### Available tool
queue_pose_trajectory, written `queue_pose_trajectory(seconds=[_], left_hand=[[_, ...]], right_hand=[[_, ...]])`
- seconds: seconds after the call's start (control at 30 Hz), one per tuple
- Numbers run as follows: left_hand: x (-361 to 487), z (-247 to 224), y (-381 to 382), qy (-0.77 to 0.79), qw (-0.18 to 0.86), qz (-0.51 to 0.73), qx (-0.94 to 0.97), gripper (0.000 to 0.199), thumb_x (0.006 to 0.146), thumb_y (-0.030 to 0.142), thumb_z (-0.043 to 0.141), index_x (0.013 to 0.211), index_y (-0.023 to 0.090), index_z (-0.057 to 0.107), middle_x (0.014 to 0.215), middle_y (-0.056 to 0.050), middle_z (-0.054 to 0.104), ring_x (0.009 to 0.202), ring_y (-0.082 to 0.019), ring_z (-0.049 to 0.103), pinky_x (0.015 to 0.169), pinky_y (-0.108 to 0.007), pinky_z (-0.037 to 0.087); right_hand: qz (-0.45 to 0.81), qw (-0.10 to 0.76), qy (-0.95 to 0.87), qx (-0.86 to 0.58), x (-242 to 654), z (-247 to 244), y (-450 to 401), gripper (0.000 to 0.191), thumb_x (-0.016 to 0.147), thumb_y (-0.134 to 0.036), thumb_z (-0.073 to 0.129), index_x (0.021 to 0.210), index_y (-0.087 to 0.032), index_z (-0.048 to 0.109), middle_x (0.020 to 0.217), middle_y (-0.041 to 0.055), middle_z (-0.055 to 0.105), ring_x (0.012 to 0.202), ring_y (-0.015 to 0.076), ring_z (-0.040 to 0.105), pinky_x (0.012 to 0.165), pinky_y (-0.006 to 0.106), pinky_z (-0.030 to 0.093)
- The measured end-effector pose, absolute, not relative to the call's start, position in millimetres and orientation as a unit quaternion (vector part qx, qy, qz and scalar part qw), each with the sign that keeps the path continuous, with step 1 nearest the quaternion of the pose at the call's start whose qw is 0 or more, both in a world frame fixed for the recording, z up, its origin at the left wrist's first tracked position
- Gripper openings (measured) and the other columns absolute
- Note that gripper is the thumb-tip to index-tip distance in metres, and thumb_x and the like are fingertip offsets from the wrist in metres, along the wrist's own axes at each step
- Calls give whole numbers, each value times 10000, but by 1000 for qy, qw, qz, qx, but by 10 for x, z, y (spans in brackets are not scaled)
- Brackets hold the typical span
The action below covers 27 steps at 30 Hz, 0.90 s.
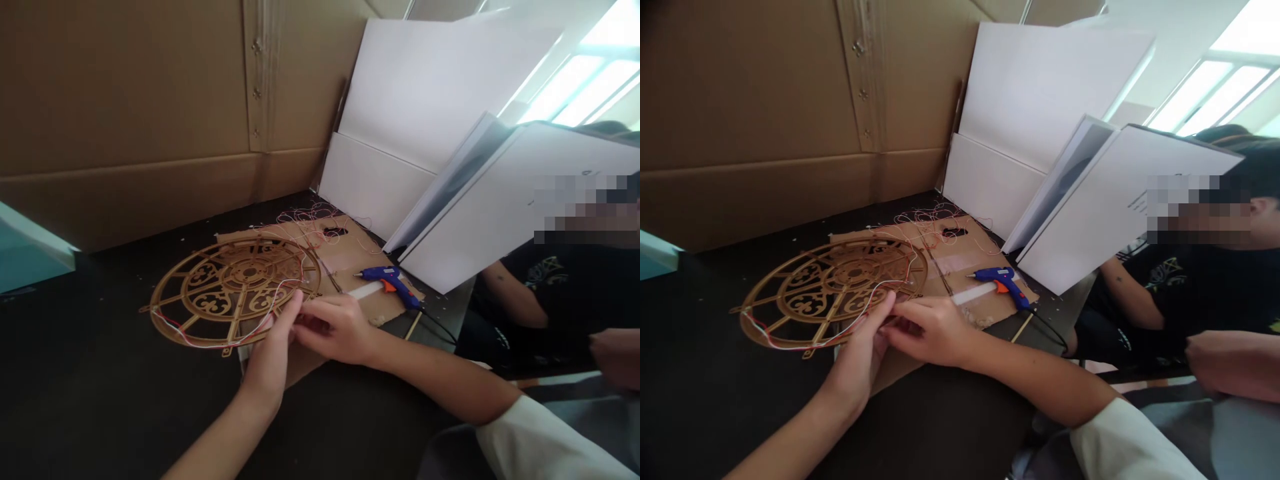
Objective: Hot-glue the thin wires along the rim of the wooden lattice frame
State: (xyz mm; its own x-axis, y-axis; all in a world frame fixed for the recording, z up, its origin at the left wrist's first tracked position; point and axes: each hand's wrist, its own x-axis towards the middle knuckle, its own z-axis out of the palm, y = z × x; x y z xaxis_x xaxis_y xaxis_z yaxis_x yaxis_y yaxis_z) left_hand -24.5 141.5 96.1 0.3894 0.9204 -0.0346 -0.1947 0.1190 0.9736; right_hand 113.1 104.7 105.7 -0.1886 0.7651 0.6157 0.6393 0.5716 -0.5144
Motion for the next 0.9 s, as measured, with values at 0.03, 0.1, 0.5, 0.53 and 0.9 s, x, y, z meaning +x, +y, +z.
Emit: queue_pose_trajectory(seconds=[0.03,0.1,0.5,0.53,0.9], left_hand=[[-213,971,1430,366,698,416,454,407,907,494,619,1178,192,647,1208,-104,699,1107,-273,677,845,-390,607],[-161,1005,1456,363,758,404,361,427,861,471,674,1155,162,648,1195,-112,703,1031,-263,702,779,-353,615],[-122,1004,1590,299,828,370,296,170,820,226,707,925,125,621,962,-55,696,752,-215,729,662,-302,607],[-125,997,1581,298,829,367,300,146,830,222,695,906,121,623,939,-56,694,752,-208,727,673,-300,607],[-153,919,1526,285,805,361,375,309,789,299,742,998,99,631,978,-72,666,794,-221,710,712,-345,600]], right_hand=[[101,449,-764,-453,1150,1097,1063,201,918,-309,661,1019,-142,705,727,30,676,566,98,563,534,221,429],[171,445,-752,-455,1229,1236,1073,273,905,-358,693,1072,-146,729,727,19,692,557,92,574,539,209,443],[-104,334,-408,-843,2279,1042,435,679,741,-704,727,1081,-124,634,1026,157,659,934,291,616,763,376,461],[-102,306,-397,-860,2304,959,403,727,746,-732,700,1128,-121,609,1077,168,649,963,307,616,767,384,458],[-85,221,-364,-901,2372,800,484,529,816,-667,620,976,-163,626,978,108,663,899,277,622,716,333,401]])
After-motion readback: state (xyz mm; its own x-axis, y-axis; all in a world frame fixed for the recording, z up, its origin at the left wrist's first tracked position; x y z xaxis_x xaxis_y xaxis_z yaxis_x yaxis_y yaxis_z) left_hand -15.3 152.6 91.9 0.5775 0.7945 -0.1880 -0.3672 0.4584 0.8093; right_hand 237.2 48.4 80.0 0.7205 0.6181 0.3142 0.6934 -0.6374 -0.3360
